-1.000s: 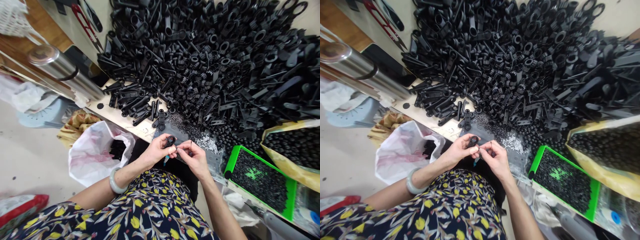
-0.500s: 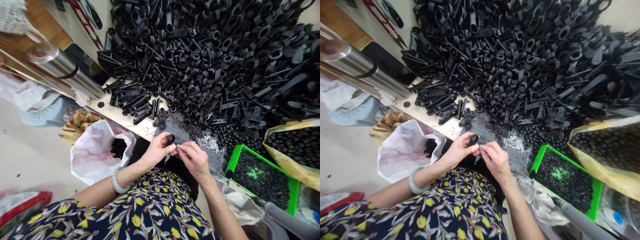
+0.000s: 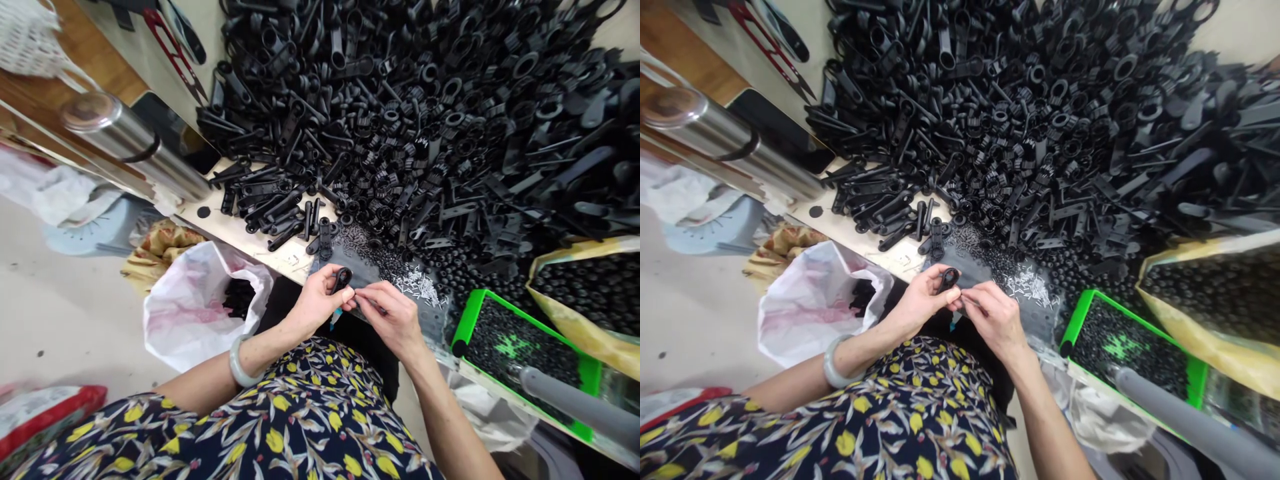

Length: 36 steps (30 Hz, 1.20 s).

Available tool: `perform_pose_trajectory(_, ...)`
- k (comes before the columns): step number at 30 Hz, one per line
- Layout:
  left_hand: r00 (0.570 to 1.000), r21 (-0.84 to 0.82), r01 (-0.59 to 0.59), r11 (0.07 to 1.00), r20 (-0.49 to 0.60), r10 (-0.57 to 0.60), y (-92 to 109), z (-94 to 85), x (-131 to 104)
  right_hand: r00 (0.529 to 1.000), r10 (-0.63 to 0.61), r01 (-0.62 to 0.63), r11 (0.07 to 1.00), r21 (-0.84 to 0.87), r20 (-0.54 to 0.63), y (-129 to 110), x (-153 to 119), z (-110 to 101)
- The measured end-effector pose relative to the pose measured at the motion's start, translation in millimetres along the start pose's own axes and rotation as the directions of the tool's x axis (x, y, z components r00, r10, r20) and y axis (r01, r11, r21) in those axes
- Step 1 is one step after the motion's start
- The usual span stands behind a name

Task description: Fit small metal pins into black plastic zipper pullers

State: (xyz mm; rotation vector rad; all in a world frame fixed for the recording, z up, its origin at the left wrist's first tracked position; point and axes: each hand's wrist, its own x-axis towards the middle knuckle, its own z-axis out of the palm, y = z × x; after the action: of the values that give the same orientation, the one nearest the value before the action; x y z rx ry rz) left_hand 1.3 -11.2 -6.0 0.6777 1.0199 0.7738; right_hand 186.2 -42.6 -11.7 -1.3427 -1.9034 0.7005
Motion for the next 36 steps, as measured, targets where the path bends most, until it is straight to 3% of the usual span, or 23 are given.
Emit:
perform_pose_trajectory(6, 0.999, 0.144, -0.05, 0.988, 0.021, 0.047, 4, 4.3, 6, 0.997, -0.071, 0.072, 0.994, -0.077, 0.016, 2, 10, -8)
perform_pose_trajectory(9, 0.998, 0.114, -0.035, 0.993, 0.052, 0.029, 8, 7.3, 12, 0.997, -0.078, 0.079, 0.995, -0.06, 0.009, 10, 12, -11)
perform_pose_trajectory(14, 0.987, -0.145, 0.132, 0.981, 0.107, -0.117, 16, 12.1, 17, 0.994, 0.05, -0.048, 0.999, 0.023, -0.099, 22, 12, -15)
perform_pose_trajectory(19, 0.919, -0.295, 0.356, 0.887, 0.28, -0.276, 30, 8.0, 11, 0.978, 0.101, -0.09, 0.994, 0.065, -0.182, 25, 12, -24)
perform_pose_trajectory(23, 0.889, -0.166, 0.39, 0.906, 0.327, -0.322, 35, 4.0, 6, 0.988, 0.013, -0.015, 1.0, -0.013, -0.154, 20, 12, -30)
perform_pose_trajectory(27, 0.915, -0.088, 0.348, 0.933, 0.249, -0.318, 35, 3.7, 5, 0.99, -0.128, 0.122, 0.987, -0.105, -0.053, 14, 13, -30)
perform_pose_trajectory(36, 0.935, -0.002, 0.274, 0.962, 0.232, -0.267, 23, 2.5, 5, 0.957, -0.284, 0.29, 0.924, -0.251, 0.06, 19, 17, -25)
